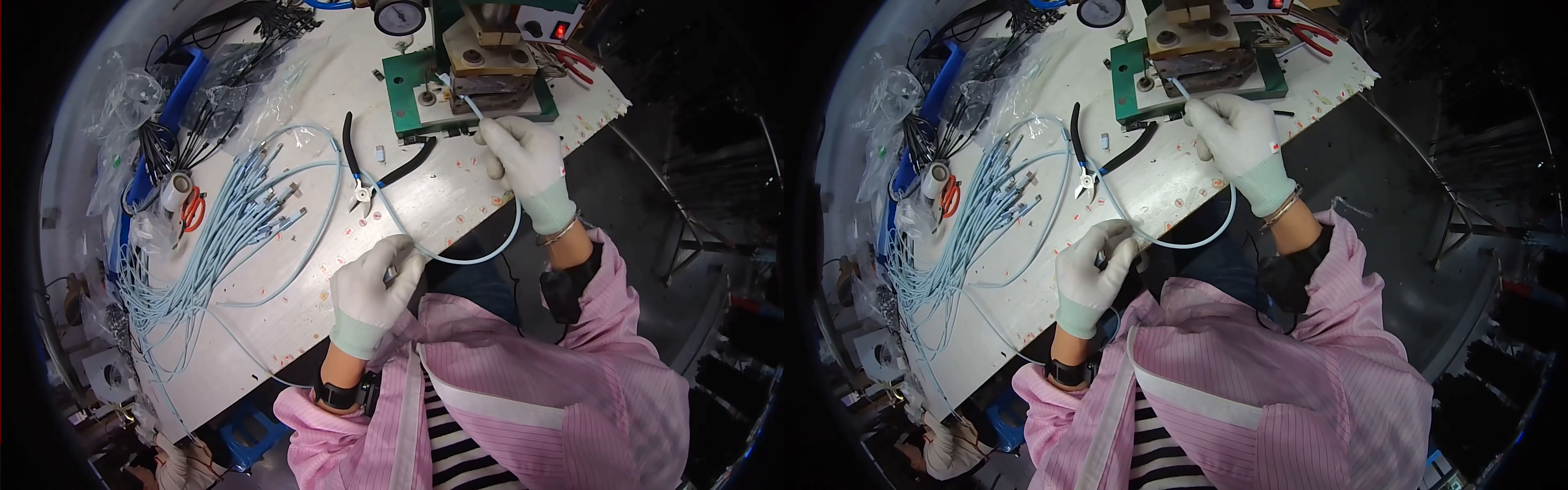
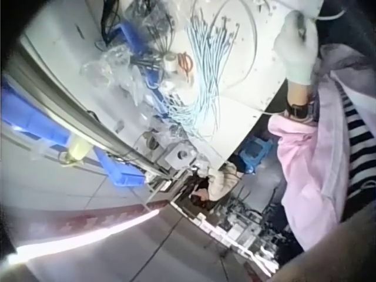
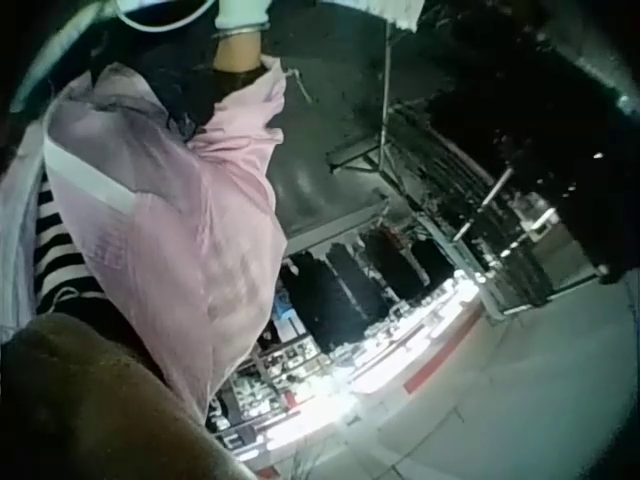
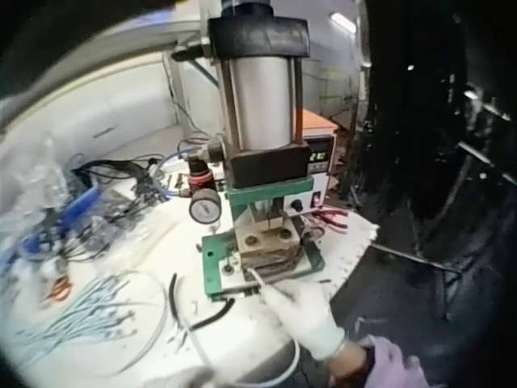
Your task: Assembling and processing electronic cables at a manufacturing station.
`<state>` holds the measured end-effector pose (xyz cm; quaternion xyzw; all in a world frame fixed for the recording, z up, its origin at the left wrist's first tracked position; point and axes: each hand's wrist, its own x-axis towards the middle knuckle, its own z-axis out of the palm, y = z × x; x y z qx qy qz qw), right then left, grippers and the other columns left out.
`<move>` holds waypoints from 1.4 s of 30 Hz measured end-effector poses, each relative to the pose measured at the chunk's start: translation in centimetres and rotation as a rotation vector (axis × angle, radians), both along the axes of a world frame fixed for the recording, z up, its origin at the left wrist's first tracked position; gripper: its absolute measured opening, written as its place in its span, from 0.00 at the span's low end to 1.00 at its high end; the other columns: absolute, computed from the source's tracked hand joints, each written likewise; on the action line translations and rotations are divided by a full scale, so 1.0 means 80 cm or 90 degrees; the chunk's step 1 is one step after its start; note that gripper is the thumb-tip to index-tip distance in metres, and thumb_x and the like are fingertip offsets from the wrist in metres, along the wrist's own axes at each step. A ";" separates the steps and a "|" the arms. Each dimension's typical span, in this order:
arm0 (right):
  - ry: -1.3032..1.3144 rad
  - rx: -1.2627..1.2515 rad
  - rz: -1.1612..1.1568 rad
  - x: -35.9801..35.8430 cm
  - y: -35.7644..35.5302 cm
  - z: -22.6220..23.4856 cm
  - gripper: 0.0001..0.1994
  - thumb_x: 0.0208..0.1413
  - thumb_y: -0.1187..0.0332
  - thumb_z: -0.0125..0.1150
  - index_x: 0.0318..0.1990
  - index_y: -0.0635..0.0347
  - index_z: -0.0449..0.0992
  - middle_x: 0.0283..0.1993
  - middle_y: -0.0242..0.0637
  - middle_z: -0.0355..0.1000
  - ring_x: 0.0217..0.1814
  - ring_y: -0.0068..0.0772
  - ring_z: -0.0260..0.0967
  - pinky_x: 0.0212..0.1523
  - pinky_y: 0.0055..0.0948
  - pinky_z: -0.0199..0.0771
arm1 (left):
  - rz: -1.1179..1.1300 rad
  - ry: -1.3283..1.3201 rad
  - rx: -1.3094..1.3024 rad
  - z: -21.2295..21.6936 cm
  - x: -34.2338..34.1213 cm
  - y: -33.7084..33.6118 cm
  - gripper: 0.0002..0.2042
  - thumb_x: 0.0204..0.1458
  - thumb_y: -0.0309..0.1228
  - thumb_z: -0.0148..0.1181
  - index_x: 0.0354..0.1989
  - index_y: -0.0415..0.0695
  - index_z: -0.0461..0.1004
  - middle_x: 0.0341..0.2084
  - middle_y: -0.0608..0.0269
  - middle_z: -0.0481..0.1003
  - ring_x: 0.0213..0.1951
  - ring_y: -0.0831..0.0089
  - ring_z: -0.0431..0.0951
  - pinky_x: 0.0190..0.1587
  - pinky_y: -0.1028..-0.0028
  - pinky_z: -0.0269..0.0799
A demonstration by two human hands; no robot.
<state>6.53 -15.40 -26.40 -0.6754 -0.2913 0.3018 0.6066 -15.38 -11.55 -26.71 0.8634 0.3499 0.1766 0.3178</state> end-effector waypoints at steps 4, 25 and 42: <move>-0.005 0.012 0.009 -0.001 0.001 -0.003 0.13 0.54 0.63 0.51 0.27 0.66 0.72 0.13 0.26 0.60 0.12 0.12 0.50 0.13 0.15 0.47 | 0.011 -0.079 -0.069 0.002 -0.003 0.006 0.07 0.46 0.31 0.56 0.33 0.42 0.74 0.17 0.63 0.74 0.17 0.75 0.72 0.21 0.79 0.65; 0.068 0.078 0.324 -0.125 -0.054 0.055 0.12 0.57 0.70 0.44 0.28 0.67 0.71 0.10 0.30 0.61 0.09 0.15 0.52 0.11 0.16 0.49 | 0.138 -0.569 -0.602 0.077 -0.003 -0.013 0.15 0.54 0.34 0.47 0.42 0.33 0.68 0.30 0.56 0.75 0.10 0.87 0.58 0.12 0.85 0.53; 0.436 0.106 0.475 -0.128 -0.061 0.051 0.13 0.57 0.68 0.45 0.29 0.70 0.71 0.17 0.33 0.66 0.13 0.17 0.59 0.14 0.16 0.57 | 0.067 -0.520 -0.709 0.101 -0.018 -0.009 0.10 0.50 0.29 0.49 0.32 0.34 0.71 0.24 0.61 0.73 0.14 0.83 0.63 0.15 0.84 0.55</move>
